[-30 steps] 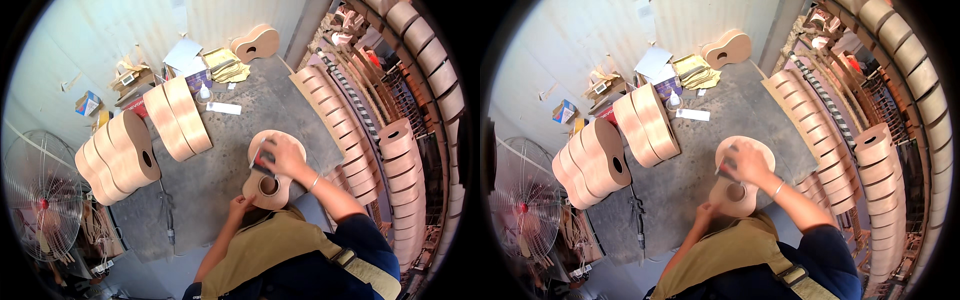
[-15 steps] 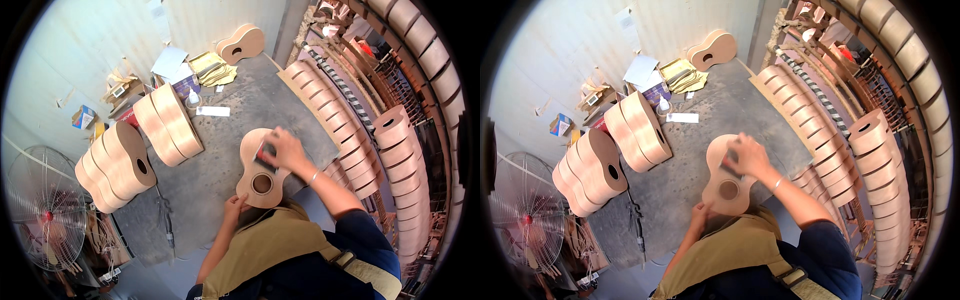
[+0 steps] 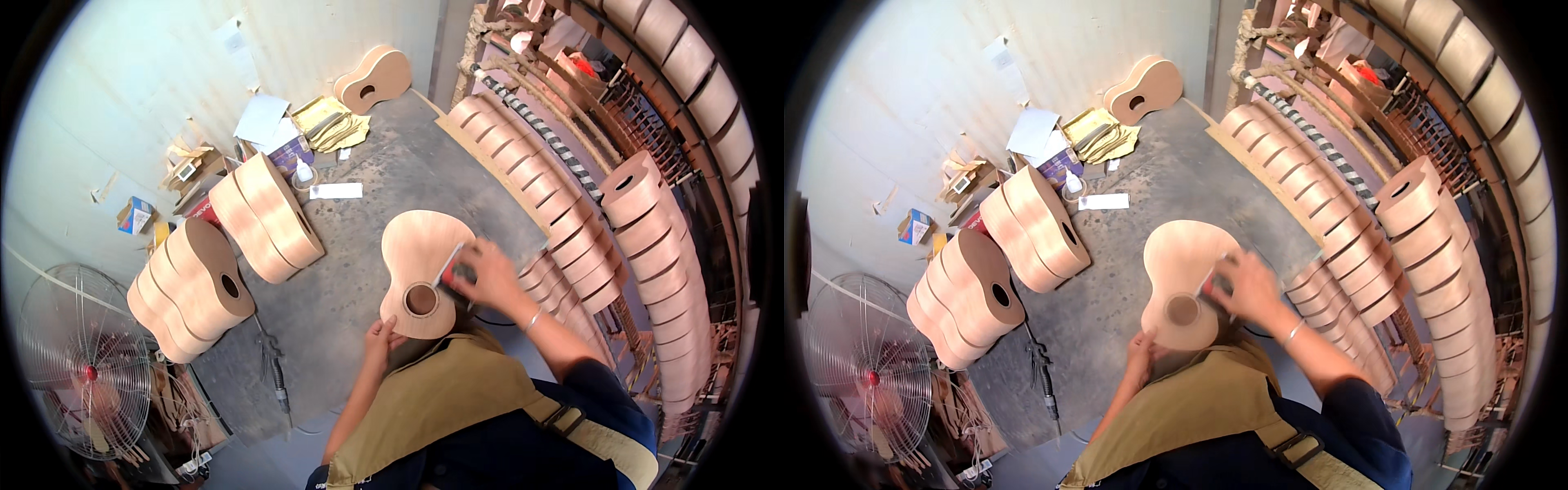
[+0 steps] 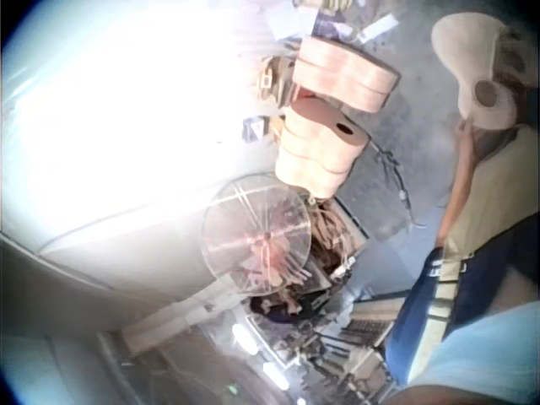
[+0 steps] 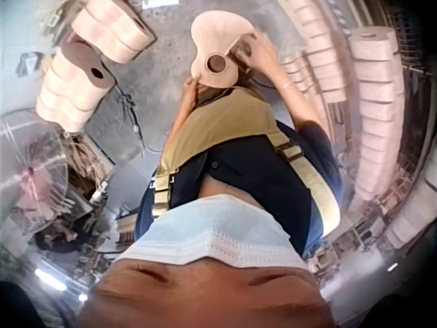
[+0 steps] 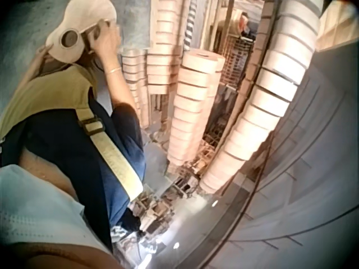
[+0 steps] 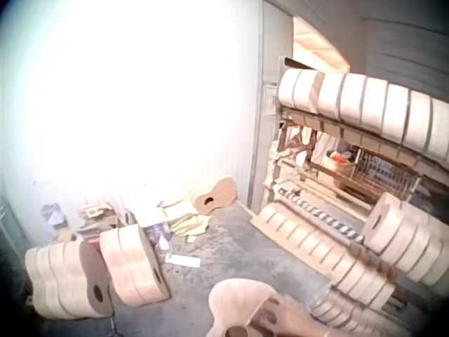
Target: The person uses a handheld electric sander to smooth the surface and edges of unfinished wooden guitar bodies. They handle the bodies one at a time, sanding the top, sides, and around the soundhole before placing them back in a stack.
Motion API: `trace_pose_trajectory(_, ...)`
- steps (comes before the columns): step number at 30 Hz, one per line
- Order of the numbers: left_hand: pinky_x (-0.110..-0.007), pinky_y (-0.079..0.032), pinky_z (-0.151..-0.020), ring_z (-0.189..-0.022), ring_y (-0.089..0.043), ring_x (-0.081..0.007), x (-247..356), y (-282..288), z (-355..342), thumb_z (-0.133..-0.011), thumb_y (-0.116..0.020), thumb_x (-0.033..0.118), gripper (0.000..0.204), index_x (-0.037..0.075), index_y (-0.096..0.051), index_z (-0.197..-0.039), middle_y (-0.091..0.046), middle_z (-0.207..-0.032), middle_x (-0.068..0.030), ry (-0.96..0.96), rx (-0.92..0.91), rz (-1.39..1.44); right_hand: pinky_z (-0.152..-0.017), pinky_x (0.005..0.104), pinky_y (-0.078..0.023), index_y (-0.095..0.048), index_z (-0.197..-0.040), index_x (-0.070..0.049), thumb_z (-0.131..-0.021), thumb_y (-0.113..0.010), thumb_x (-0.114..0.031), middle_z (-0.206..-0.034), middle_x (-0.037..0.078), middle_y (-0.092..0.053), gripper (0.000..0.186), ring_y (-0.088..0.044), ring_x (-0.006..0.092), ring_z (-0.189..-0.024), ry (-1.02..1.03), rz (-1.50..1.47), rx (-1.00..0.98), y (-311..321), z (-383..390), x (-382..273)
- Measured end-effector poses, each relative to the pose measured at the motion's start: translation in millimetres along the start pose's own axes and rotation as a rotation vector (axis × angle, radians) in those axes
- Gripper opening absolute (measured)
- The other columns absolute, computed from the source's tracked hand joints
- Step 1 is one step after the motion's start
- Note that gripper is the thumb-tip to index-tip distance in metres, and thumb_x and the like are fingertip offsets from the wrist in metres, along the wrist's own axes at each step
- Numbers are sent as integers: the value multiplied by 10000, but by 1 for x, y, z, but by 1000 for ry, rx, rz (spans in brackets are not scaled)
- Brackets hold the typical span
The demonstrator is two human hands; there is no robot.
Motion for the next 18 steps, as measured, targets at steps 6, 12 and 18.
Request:
trace_pose_trajectory(6, -413, -684, -931, -1025, -824, -278, 13, -7, 7, -1103, -729, 375, 368, 30, -672, -1218, -807, -1158, -179, -24, 36, -41, -859, 507, -611, -733, -1229, -204, -848, -868, -271, -1217, 104, -647, 409, -671, 354, -1144, -199, 121, 170, 10, -51, 58)
trace_pose_trajectory(12, -463, -657, -1008, -1092, -808, -314, 13, -4, 10, -1135, -654, 452, 471, 7, -665, -1289, -798, -1217, -213, -39, -3, 5, -826, 526, -614, -718, -1231, -172, -886, -837, -298, -1222, 131, -635, 386, -667, 382, -1122, 108, -34, 51, -13, -30, -29)
trace_pose_trajectory(18, -487, -629, -1067, -1174, -785, -331, 9, -3, 10, -1145, -626, 483, 536, -7, -641, -1361, -784, -1266, -235, -47, -16, 26, -888, 526, -610, -664, -1263, -167, -921, -814, -301, -1245, 167, -636, 397, -672, 428, -1133, -25, 102, 102, -27, -147, -6)
Point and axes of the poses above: each hand's wrist, its own z-axis away from the middle knuckle, its own y-axis out of the back of the hand, x = y × z, the point moved 5 cm from there along -z, towards the middle knuckle
